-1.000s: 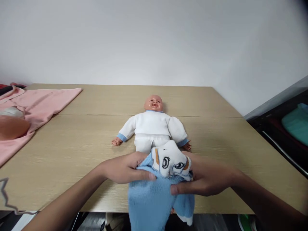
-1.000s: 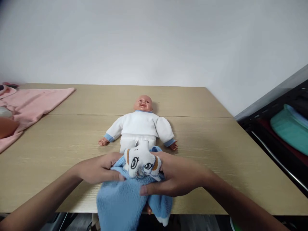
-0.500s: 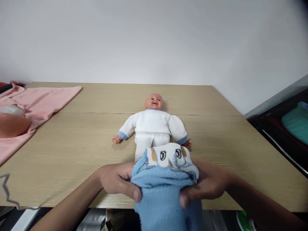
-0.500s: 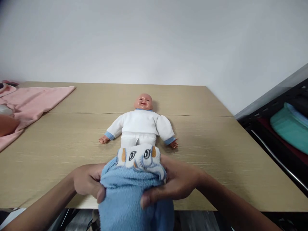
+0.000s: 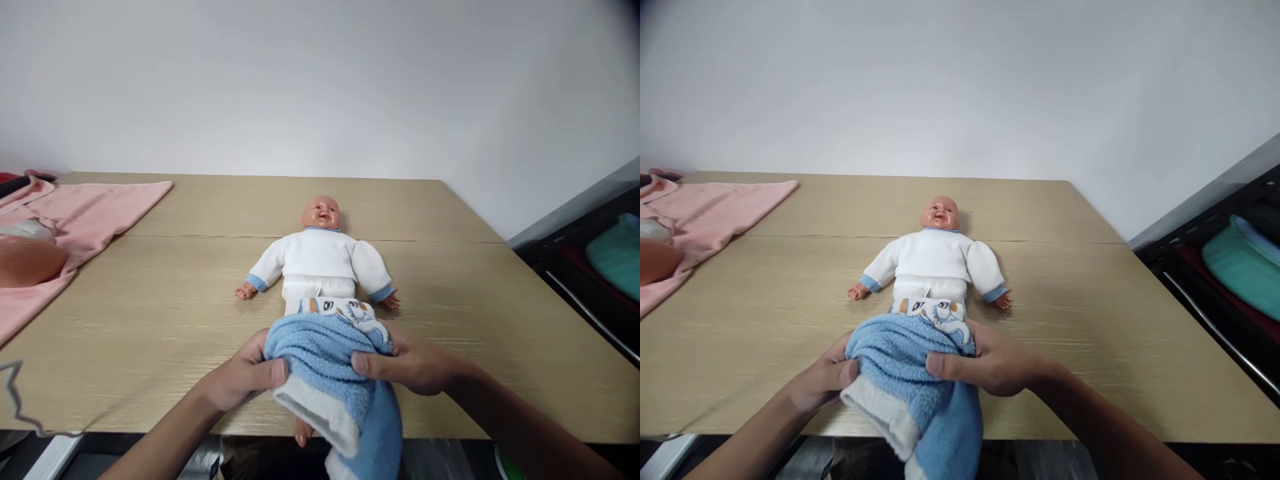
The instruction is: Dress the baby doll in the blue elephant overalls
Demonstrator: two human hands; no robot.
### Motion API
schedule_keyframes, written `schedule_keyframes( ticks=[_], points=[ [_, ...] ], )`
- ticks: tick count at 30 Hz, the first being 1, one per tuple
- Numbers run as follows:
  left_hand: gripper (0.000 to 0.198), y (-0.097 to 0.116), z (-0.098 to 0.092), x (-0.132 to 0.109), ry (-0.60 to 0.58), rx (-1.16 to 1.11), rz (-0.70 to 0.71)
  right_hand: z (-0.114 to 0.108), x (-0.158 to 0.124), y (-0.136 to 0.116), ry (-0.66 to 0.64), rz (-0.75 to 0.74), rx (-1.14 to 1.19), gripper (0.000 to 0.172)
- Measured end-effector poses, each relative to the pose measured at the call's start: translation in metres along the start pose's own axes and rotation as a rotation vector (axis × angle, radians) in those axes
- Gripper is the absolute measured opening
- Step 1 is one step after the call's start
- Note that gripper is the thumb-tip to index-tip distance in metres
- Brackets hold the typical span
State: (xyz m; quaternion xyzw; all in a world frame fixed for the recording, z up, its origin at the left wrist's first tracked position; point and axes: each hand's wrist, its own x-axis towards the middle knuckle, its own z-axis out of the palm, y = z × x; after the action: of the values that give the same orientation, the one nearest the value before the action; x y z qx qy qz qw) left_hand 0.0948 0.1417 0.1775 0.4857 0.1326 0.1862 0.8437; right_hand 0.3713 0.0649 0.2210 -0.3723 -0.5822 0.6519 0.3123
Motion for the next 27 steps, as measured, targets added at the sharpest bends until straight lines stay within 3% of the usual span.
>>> schedule_keyframes(
  ticks=[3,6,10,12,14,16,18,22,27],
  points=[
    [0.051,-0.005,0.002,0.002,0.069,0.076,0.034,-0.003,-0.001,0.011,0.125,-0.003,0.017,0.071],
    [0.055,-0.003,0.002,0.006,0.025,0.065,-0.024,-0.005,0.000,0.013,0.220,-0.033,-0.019,0.068],
    [0.074,0.012,0.005,0.010,-0.182,0.100,-0.153,-0.003,0.005,0.003,-0.030,-0.028,0.012,0.063],
    [0.062,0.019,0.008,0.012,-0.225,0.196,-0.207,0.002,0.008,-0.003,-0.154,-0.016,0.062,0.073],
    [0.037,0.023,0.012,0.013,-0.189,0.294,-0.226,0.012,0.009,-0.007,-0.164,-0.023,0.065,0.064],
    [0.023,0.021,0.014,0.013,-0.094,0.380,-0.184,0.023,0.008,-0.009,-0.041,-0.031,0.002,0.043],
    [0.023,0.016,0.016,0.012,0.023,0.451,-0.119,0.032,0.004,-0.010,0.160,-0.037,-0.097,0.023],
    [0.045,0.006,0.019,0.010,0.164,0.524,-0.081,0.041,0.001,-0.010,0.481,-0.090,-0.234,0.016],
    [0.047,0.011,0.026,0.007,0.250,0.571,-0.069,0.046,0.007,-0.016,0.560,-0.041,-0.297,0.014]
  ],
)
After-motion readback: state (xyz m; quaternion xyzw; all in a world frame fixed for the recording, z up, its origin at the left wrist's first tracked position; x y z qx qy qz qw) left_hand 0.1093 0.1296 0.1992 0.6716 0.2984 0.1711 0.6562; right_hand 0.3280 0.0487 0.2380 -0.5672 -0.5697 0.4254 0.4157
